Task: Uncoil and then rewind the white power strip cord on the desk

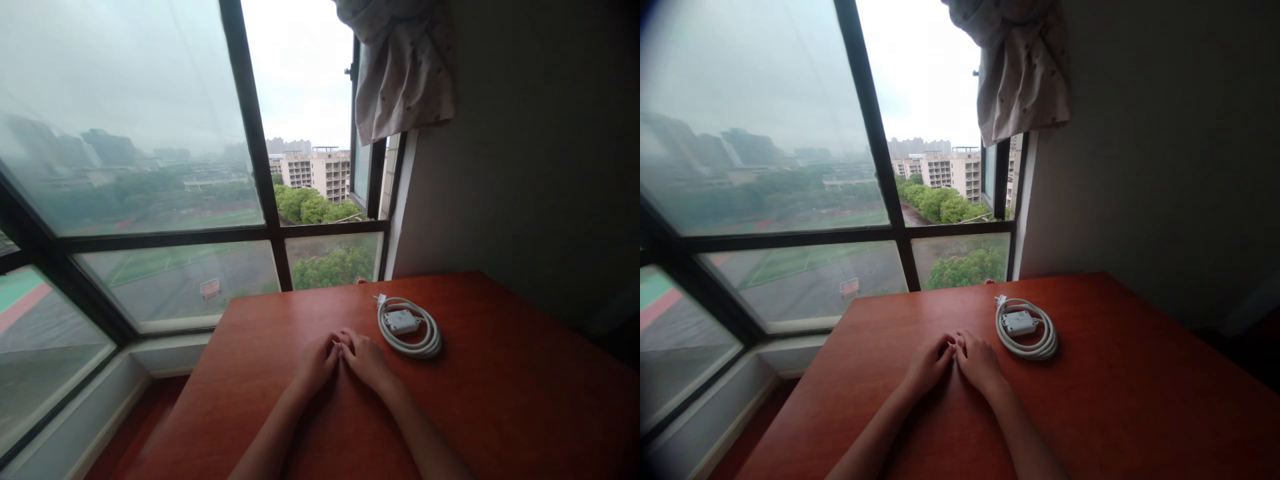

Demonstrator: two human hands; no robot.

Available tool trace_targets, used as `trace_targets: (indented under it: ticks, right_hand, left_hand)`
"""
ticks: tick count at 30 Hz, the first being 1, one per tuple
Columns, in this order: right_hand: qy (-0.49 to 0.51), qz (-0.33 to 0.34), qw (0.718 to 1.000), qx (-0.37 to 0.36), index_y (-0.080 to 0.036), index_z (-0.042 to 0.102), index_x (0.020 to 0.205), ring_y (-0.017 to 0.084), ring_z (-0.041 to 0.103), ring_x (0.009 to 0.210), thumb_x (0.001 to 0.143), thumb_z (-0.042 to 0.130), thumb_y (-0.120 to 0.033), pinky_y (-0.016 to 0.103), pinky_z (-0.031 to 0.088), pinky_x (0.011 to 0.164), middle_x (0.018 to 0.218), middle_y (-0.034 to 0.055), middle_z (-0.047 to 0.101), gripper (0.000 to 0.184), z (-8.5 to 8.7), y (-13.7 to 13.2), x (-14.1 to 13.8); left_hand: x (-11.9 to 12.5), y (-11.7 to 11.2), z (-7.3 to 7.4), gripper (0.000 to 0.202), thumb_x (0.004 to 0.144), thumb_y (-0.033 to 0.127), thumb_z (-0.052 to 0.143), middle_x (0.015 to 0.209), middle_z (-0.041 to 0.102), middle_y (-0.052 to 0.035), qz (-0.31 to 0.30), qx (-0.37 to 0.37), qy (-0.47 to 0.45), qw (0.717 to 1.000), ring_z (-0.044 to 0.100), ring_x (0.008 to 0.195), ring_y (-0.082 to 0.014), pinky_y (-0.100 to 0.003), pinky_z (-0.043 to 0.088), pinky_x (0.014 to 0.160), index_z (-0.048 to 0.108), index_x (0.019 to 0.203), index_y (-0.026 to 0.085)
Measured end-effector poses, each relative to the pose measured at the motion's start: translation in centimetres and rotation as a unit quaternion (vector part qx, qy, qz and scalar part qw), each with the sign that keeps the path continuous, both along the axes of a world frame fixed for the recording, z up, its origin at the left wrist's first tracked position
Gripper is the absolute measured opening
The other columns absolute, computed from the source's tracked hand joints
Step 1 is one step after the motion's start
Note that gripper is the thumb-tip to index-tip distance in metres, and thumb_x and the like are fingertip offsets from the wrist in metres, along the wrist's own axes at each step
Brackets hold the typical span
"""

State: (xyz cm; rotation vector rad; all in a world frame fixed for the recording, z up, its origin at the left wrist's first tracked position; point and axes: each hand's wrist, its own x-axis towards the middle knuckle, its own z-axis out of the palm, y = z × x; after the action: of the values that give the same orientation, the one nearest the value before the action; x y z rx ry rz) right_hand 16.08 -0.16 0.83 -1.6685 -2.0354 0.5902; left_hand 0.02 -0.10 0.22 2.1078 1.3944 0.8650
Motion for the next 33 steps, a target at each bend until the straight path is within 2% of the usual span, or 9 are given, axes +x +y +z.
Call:
trace_targets:
  ticks: [33]
  right_hand:
    - [-0.004, -0.003, 1.000, 0.006, -0.022, 0.057, 0.128, 0.025, 0.064, 0.106, 0.091, 0.047, -0.031, 0.031, 0.044, 0.088, 0.116, 0.0082, 0.069, 0.039, -0.27, 0.00, 0.01]
  left_hand:
    - [0.01, -0.04, -0.11, 0.020, 0.091, 0.027, 0.045, 0.092, 0.071, -0.0024, 0.002, 0.013, 0.009, 1.000, 0.064, 0.082, -0.0179, -0.027, 0.044, 0.072, 0.063, 0.099, 0.022]
